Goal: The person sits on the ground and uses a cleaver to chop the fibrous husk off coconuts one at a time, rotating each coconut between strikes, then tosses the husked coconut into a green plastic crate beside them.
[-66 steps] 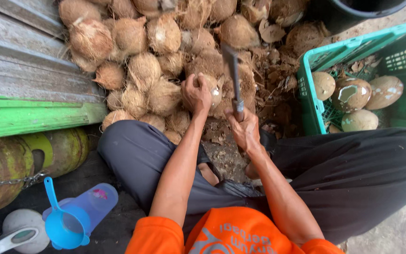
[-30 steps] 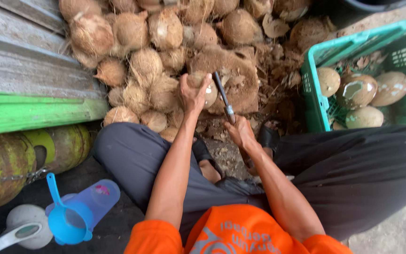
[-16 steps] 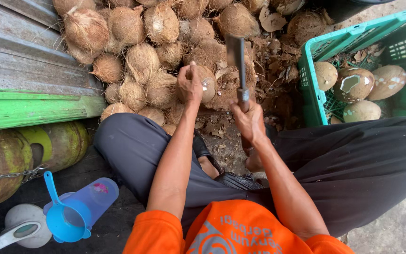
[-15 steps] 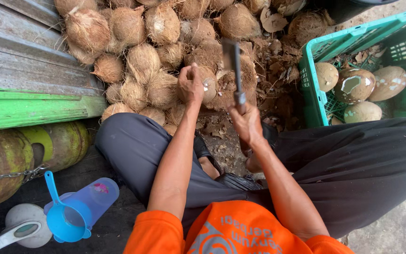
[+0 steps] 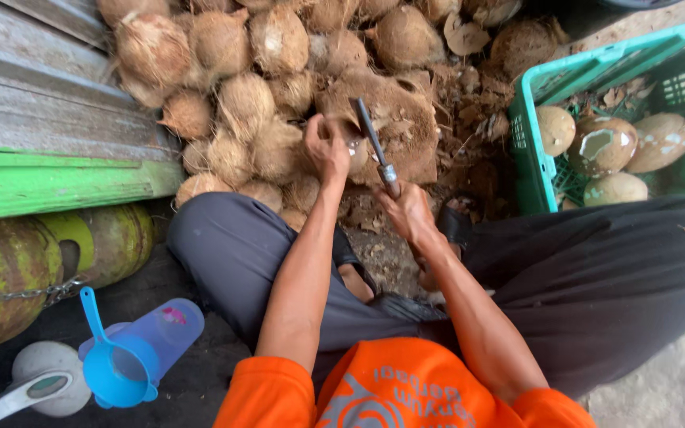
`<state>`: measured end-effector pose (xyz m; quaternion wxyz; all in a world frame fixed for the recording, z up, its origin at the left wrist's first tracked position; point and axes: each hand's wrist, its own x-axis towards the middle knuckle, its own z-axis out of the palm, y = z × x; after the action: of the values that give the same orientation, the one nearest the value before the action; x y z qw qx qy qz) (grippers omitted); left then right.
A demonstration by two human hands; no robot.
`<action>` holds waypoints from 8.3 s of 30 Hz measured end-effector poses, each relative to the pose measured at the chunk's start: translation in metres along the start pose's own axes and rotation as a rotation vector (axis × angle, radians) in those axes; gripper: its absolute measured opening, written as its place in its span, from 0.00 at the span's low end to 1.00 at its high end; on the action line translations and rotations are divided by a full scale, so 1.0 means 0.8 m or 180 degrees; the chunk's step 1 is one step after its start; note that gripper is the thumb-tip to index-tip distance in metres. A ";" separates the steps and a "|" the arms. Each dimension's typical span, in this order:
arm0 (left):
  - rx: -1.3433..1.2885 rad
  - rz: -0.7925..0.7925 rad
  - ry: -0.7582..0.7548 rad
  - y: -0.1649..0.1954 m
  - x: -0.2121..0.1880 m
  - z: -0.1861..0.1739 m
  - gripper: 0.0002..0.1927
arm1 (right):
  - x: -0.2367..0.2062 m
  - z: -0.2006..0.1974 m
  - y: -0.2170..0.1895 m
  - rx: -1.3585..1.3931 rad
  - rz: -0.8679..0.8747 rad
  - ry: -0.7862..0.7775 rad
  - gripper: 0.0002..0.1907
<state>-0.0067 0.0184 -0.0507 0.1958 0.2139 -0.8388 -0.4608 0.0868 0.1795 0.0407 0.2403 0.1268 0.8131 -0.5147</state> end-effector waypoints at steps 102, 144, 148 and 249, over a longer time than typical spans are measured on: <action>0.0179 -0.1039 -0.0619 0.005 0.025 -0.006 0.22 | -0.004 0.000 0.009 0.1746 -0.0838 0.0582 0.27; 0.0130 -0.0957 -0.0254 0.016 0.025 -0.006 0.25 | 0.047 0.035 0.065 0.0213 0.0046 0.0075 0.24; 0.0156 -0.0903 -0.0673 0.014 0.024 -0.017 0.36 | 0.041 0.021 0.049 0.0907 0.0327 -0.0100 0.19; 0.0539 -0.1039 -0.1015 -0.008 0.043 -0.012 0.27 | 0.022 0.018 0.028 0.1127 -0.0444 0.0388 0.10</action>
<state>-0.0294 -0.0097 -0.0466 -0.0348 0.2868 -0.8490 -0.4424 0.0859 0.1752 0.0094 0.1283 0.1414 0.7298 -0.6564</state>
